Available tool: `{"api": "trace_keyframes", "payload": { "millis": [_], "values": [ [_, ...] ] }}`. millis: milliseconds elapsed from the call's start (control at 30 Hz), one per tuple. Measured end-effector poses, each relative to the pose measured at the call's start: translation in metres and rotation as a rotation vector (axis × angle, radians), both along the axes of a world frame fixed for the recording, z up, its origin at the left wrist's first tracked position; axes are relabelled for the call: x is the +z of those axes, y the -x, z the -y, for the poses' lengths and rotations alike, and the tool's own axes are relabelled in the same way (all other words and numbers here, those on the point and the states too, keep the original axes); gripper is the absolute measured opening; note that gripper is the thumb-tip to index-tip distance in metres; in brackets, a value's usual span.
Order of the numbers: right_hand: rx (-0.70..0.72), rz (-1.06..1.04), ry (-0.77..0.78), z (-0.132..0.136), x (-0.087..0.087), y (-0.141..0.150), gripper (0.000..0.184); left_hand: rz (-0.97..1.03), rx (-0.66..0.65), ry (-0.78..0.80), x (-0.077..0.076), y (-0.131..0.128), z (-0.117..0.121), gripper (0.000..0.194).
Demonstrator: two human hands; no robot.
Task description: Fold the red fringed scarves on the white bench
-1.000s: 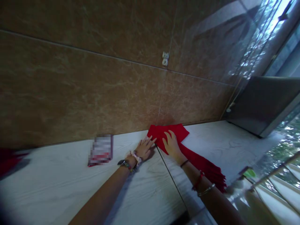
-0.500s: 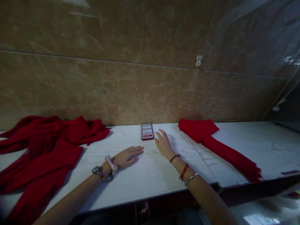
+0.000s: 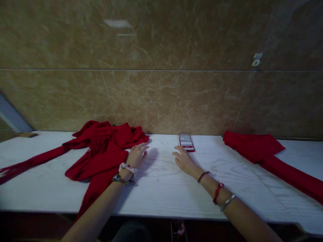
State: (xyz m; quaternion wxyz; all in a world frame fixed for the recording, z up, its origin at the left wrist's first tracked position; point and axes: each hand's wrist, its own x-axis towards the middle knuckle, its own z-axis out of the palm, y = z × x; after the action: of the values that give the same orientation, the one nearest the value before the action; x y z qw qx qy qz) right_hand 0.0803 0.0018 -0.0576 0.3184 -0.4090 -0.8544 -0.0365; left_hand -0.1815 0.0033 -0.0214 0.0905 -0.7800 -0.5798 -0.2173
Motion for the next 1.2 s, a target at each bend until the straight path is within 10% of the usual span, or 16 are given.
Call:
{"api": "trace_keyframes", "payload": {
  "millis": [267, 467, 700, 900, 1067, 1200],
  "values": [
    [0.016, -0.174, 0.217, -0.064, 0.046, 0.142, 0.033, 0.315, 0.836, -0.086, 0.002, 0.071, -0.007, 0.055],
    [-0.057, -0.250, 0.299, -0.103, 0.064, 0.248, 0.043, 0.352, 0.863, 0.056, -0.002, 0.086, -0.010, 0.060],
    [-0.093, -0.347, 0.392, -0.123, 0.074, 0.278, 0.027, 0.336, 0.830, 0.091, -0.007, 0.086, -0.011, 0.064],
    [-0.053, -0.555, 0.400, -0.112, 0.099, 0.226, 0.018, 0.445, 0.816, -0.276, -0.004, 0.081, -0.021, 0.059],
    [-0.034, -1.065, 0.294, -0.091, 0.133, 0.078, 0.024, 0.353, 0.342, -0.642, 0.013, 0.069, -0.018, 0.053],
    [-0.030, -1.451, 0.215, -0.058, 0.140, -0.050, 0.026, 0.322, 0.225, -0.646, 0.010, 0.057, -0.021, 0.052]
  ]
}}
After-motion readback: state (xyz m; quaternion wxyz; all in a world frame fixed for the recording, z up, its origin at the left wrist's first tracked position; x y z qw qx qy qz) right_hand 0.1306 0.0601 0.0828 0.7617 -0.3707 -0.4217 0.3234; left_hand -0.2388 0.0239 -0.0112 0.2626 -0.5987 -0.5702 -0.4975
